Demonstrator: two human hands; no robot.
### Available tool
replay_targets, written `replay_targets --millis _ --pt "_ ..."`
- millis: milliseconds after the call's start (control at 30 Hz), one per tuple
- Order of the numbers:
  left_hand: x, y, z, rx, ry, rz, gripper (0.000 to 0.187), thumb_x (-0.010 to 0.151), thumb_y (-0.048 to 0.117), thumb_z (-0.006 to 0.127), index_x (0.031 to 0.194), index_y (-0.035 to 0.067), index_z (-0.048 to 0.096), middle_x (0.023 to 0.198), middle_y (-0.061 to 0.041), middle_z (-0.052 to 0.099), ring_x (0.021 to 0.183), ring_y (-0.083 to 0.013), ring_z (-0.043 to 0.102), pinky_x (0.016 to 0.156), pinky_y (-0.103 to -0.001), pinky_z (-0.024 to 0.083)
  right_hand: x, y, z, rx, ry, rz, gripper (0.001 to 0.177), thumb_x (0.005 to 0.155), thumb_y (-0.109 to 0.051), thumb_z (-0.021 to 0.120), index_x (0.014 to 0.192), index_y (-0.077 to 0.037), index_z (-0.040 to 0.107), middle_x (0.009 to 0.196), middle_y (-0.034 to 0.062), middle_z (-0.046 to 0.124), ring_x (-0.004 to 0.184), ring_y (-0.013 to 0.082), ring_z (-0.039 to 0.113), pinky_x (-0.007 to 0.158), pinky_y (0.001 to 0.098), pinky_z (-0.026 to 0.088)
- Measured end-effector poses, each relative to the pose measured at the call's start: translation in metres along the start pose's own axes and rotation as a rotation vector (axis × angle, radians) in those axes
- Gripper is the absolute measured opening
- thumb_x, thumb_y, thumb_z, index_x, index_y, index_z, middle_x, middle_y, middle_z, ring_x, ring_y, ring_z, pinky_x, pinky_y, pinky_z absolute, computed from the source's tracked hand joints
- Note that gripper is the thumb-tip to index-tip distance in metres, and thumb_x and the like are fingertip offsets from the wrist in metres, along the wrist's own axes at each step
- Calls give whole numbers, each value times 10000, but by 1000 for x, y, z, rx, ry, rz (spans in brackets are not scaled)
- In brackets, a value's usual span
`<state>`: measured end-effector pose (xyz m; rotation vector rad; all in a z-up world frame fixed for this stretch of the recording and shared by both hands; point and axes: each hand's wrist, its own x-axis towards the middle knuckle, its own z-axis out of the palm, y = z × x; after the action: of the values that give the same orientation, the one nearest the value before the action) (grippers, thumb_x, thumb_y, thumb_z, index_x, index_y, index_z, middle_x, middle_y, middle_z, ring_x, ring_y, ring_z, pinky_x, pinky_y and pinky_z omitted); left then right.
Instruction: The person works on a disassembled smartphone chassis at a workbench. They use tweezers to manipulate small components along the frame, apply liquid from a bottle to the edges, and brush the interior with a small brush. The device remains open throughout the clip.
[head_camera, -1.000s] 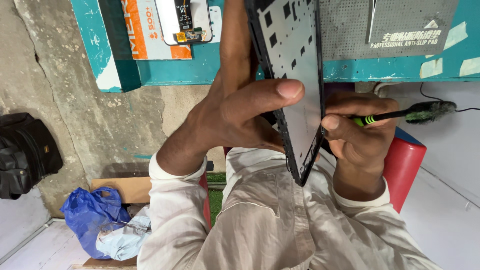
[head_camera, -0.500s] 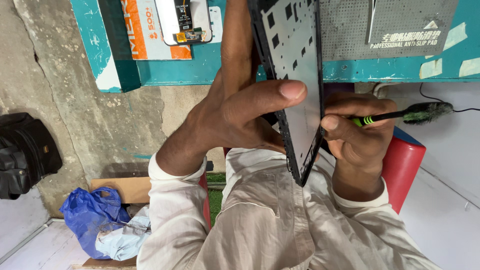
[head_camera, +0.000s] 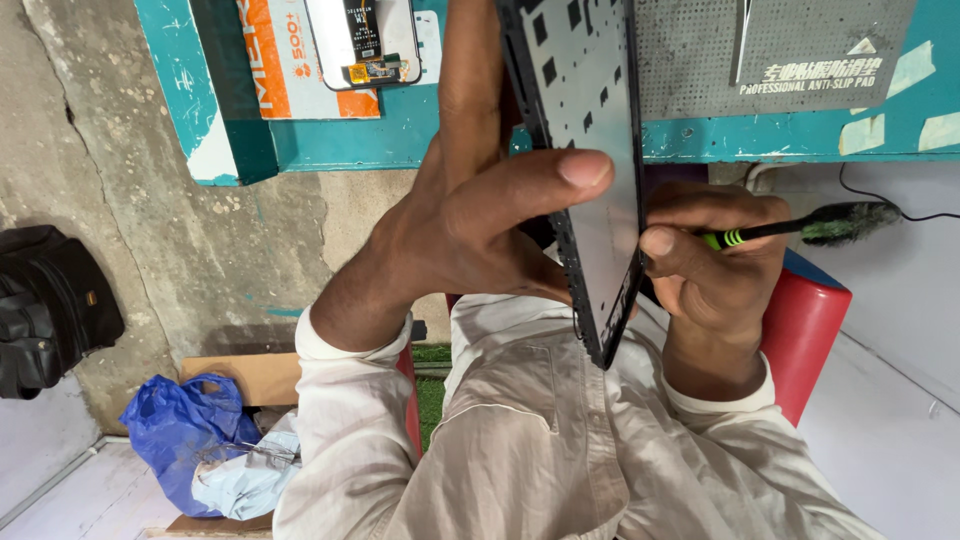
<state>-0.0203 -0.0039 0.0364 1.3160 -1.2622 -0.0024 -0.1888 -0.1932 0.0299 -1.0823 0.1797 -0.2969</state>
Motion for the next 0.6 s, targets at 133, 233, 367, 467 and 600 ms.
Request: replay_targets --millis 133,233,367,467,600 --pt "0 -7 -1 -31 21 13 1049 727 376 990 1570 325 367 1720 -238 -76 1571 -455 66 1247 -480 253 -2 1 -3 4 -9 -19 130 897 57 786 949 136 696 723 162 646 508 134 528 489 233 362" --pt "-7 -4 -2 -113 35 -53 1071 707 360 1053 1552 331 395 1711 -236 -19 1577 -422 166 1229 -461 296 -5 3 -3 8 -17 -70 159 886 49 813 983 104 700 739 156 648 527 131 532 485 239 362" --pt "-5 -11 5 -254 36 -56 1102 770 245 1072 1599 357 356 1708 -197 -12 1522 -334 294 1219 -407 425 -7 4 -6 27 -28 -55 138 891 43 812 965 101 711 718 142 659 524 124 548 475 239 365" --pt "7 -12 5 -205 84 31 1164 789 260 1110 1621 365 304 1721 -180 -69 1553 -347 218 1222 -409 395 -7 5 -8 35 -27 -35 134 896 36 805 974 103 719 728 154 671 529 132 567 477 240 385" --pt "21 -4 1 -153 88 33 1208 799 371 1160 1617 415 272 1718 -209 -35 1560 -398 171 1235 -451 324 -7 6 -8 18 -25 -49 138 889 39 808 973 103 719 740 162 672 542 146 580 483 241 407"
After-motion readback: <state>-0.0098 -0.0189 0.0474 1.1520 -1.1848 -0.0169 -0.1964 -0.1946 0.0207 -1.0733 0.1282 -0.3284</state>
